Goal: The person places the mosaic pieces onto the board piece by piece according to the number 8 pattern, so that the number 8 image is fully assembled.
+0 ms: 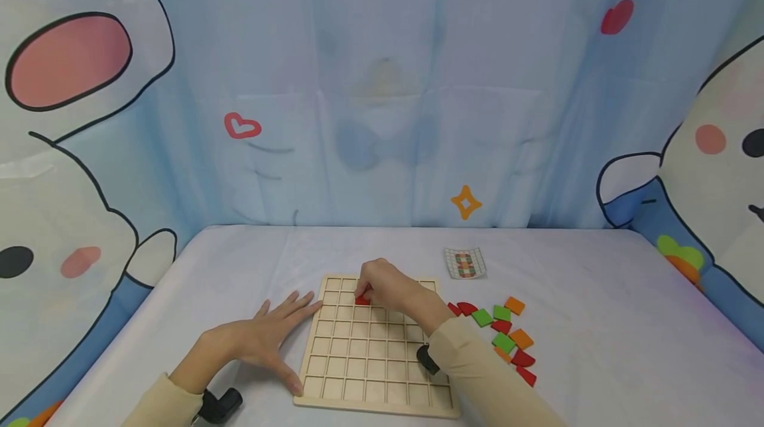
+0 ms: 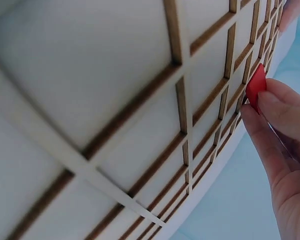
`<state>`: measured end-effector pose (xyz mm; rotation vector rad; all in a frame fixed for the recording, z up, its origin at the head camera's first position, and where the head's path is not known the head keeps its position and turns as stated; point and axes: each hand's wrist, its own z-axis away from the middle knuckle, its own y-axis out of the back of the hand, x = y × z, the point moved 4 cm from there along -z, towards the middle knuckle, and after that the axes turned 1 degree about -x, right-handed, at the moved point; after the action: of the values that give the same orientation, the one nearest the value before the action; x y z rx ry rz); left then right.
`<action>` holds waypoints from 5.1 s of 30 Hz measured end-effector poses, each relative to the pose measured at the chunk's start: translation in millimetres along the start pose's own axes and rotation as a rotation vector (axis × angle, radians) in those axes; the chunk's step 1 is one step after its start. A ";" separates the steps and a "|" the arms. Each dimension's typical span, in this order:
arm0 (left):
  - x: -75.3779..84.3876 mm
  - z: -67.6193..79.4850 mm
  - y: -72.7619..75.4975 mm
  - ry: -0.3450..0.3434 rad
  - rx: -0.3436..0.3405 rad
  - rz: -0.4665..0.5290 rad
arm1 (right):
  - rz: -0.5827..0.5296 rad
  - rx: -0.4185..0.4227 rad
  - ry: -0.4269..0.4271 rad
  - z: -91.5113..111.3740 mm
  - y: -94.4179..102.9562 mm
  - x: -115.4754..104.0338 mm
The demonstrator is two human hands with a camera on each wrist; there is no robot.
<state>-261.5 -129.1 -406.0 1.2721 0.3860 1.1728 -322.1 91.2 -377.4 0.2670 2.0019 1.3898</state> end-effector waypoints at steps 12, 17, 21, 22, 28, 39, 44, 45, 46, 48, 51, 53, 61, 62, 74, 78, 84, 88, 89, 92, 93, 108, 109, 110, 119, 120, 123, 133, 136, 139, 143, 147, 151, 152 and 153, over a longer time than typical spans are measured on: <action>1.0 0.1 2.2 -0.012 -0.010 0.007 | 0.056 0.021 0.022 1.8 -0.6 -2.5; 0.8 -1.2 3.3 -0.002 -0.010 0.000 | 0.027 0.057 -0.006 3.6 0.1 -1.7; 0.2 -2.2 4.0 -0.005 -0.005 -0.003 | 0.025 0.072 -0.017 3.9 -0.6 -1.1; 0.2 -2.3 3.9 -0.007 -0.004 -0.003 | 0.024 0.075 -0.020 4.1 -0.8 -0.9; 0.3 -2.0 2.5 -0.002 0.004 0.000 | -0.002 0.043 -0.047 9.4 -0.4 0.0; -1.0 0.7 0.6 -0.001 0.009 0.019 | -0.011 -0.015 -0.071 63.1 21.7 -11.3; -1.9 3.0 0.3 -0.006 0.006 0.024 | -0.018 -0.083 -0.120 102.0 27.7 -13.5; -1.8 3.4 0.2 -0.009 0.006 0.026 | -0.022 -0.095 -0.133 110.3 29.1 -12.8; -1.9 3.4 -0.1 -0.011 0.005 0.028 | -0.027 -0.109 -0.149 118.0 30.4 -12.0; -1.7 3.4 -0.5 -0.014 0.005 0.032 | -0.034 -0.138 -0.185 132.5 32.8 -9.4; -1.3 3.2 -1.0 -0.014 0.001 0.033 | -0.037 -0.175 -0.259 151.7 36.1 -4.7; -1.2 2.6 -0.8 -0.017 0.000 0.033 | -0.031 -0.182 -0.281 162.2 38.0 -1.8; -1.6 -0.9 0.0 -0.022 -0.010 0.027 | -0.012 -0.217 -0.351 187.7 39.9 10.4; -1.3 -0.7 0.0 -0.019 -0.011 0.024 | -0.013 -0.222 -0.358 189.1 39.0 12.1; -0.9 -0.5 1.1 -0.010 -0.015 0.020 | -0.030 -0.197 -0.374 196.3 33.3 17.6; -0.5 -0.2 1.3 -0.013 -0.007 0.013 | -0.017 -0.186 -0.366 198.8 34.6 16.9; -1.2 -1.4 1.0 -0.018 -0.014 0.020 | -0.055 -0.181 -0.381 199.8 34.3 18.1; -1.6 -2.6 0.7 -0.020 -0.018 0.026 | -0.080 -0.179 -0.379 200.9 31.9 23.1; -1.6 -2.6 0.7 -0.019 -0.018 0.026 | -0.084 -0.179 -0.378 201.2 31.1 24.6; -0.9 -1.7 0.6 -0.018 -0.016 0.024 | -0.080 -0.174 -0.354 202.9 28.2 28.9; -0.8 -1.5 0.5 -0.017 -0.016 0.024 | -0.078 -0.169 -0.345 203.8 27.5 30.1; -0.6 -0.1 -0.3 -0.005 -0.023 0.035 | -0.010 -0.092 -0.316 214.8 13.9 54.5; -1.1 -0.3 -0.7 -0.005 -0.023 0.037 | -0.005 -0.087 -0.304 214.8 13.8 53.4; -1.2 -0.3 -0.6 -0.004 -0.024 0.041 | -0.001 -0.087 -0.297 214.4 14.4 51.7; -3.1 -2.1 -1.8 -0.004 -0.035 0.036 | -0.022 -0.104 -0.281 207.2 26.0 27.3; -2.9 -1.7 -1.3 0.000 -0.036 0.033 | -0.031 -0.102 -0.265 206.5 26.3 26.3; -1.8 -0.5 -0.2 0.007 -0.037 0.027 | -0.067 -0.108 -0.249 201.6 29.0 22.0; 3.0 -4.1 -1.1 0.008 -0.019 -0.019 | -0.074 -0.026 -0.215 171.3 46.7 1.5; 1.8 -4.4 -3.2 0.008 -0.018 -0.015 | -0.105 0.027 -0.190 157.5 46.6 -0.5; 0.4 -4.8 -2.7 0.003 -0.011 -0.006 | -0.139 0.075 -0.150 139.7 45.1 -2.9; -1.5 -5.1 -2.2 -0.010 -0.004 0.007 | -0.181 0.097 -0.087 114.6 42.1 -7.3; -3.5 -6.6 -4.2 -0.027 0.000 0.023 | -0.216 0.083 -0.078 94.5 40.5 -9.4; -3.0 -5.9 -4.9 -0.031 0.013 0.020 | -0.221 0.076 -0.079 81.2 39.3 -7.4; -2.6 -5.2 -4.6 -0.031 0.017 0.017 | -0.219 0.075 -0.077 78.5 38.6 -6.4; -2.5 -4.6 -4.3 -0.028 0.020 0.013 | -0.213 0.075 -0.074 76.0 37.9 -5.1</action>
<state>-264.2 -128.0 -412.1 1.3094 0.3696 1.1635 -278.2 161.1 -357.0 0.1318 1.9611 1.1580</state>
